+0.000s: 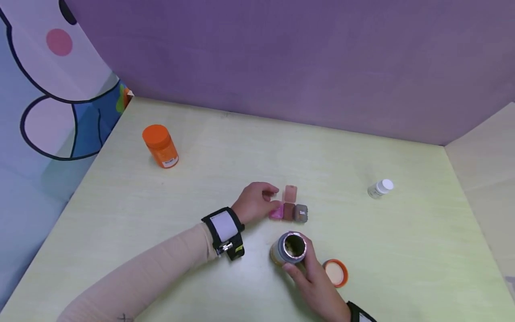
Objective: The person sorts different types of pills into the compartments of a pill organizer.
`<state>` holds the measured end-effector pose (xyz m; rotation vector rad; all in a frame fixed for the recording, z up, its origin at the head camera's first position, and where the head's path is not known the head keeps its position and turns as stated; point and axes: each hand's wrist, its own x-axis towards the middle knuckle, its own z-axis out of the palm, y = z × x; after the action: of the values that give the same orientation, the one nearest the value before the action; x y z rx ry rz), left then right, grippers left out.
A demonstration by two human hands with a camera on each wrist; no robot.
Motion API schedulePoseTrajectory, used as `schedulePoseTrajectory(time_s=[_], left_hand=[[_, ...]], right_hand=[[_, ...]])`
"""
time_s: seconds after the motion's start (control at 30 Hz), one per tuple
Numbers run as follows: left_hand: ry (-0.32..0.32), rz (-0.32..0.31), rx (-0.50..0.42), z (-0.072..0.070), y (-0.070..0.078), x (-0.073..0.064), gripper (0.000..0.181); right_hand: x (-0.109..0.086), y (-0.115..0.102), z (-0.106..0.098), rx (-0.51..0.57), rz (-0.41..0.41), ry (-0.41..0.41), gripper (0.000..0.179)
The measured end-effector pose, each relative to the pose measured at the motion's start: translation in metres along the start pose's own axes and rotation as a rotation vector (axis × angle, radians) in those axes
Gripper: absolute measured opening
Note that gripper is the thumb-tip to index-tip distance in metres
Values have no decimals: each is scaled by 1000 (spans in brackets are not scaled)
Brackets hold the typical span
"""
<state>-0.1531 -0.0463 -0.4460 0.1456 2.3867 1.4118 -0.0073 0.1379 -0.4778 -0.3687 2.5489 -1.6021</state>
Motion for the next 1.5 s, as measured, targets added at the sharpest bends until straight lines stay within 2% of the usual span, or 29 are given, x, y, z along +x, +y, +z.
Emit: schedulePoseTrajectory(time_s=[0.2,0.4,0.53,0.63,0.7,0.93,1.03,1.1,1.17,1.27,1.37,1.5], left_hand=[[-2,32,80,1,-3,1,19],[-6,42,122,2,-4,2,15],[-14,44,130,1,-4,3,16],[-26,46,135,1,-3,4,17],[-34,44,137,0,-3,5,17],[-48,20,129,0,-2,5,16],[-46,10,123,-1,-1,3,16],[-46,0,119,-1,0,2,16],[-45,-3,118,-1,0,1,16],[-47,-9,114,-1,-1,2,16],[-50,-9,110,-1,-2,3,16],[-45,0,105,0,-2,3,15]], right_hand=[[0,-2,-1,-3,0,-11,61],[2,-2,-4,-40,-12,-16,63],[5,-6,-9,5,54,-44,63],[11,-11,-19,60,114,-52,61],[15,-14,-29,62,122,-40,60],[32,-18,-67,-7,24,24,61],[40,-15,-81,-111,-68,31,64],[45,-12,-86,-220,-135,40,66],[49,-9,-90,-339,-165,55,69],[54,-5,-93,-444,-116,44,73],[57,-1,-92,-485,-53,27,74],[61,3,-87,-557,-68,13,68]])
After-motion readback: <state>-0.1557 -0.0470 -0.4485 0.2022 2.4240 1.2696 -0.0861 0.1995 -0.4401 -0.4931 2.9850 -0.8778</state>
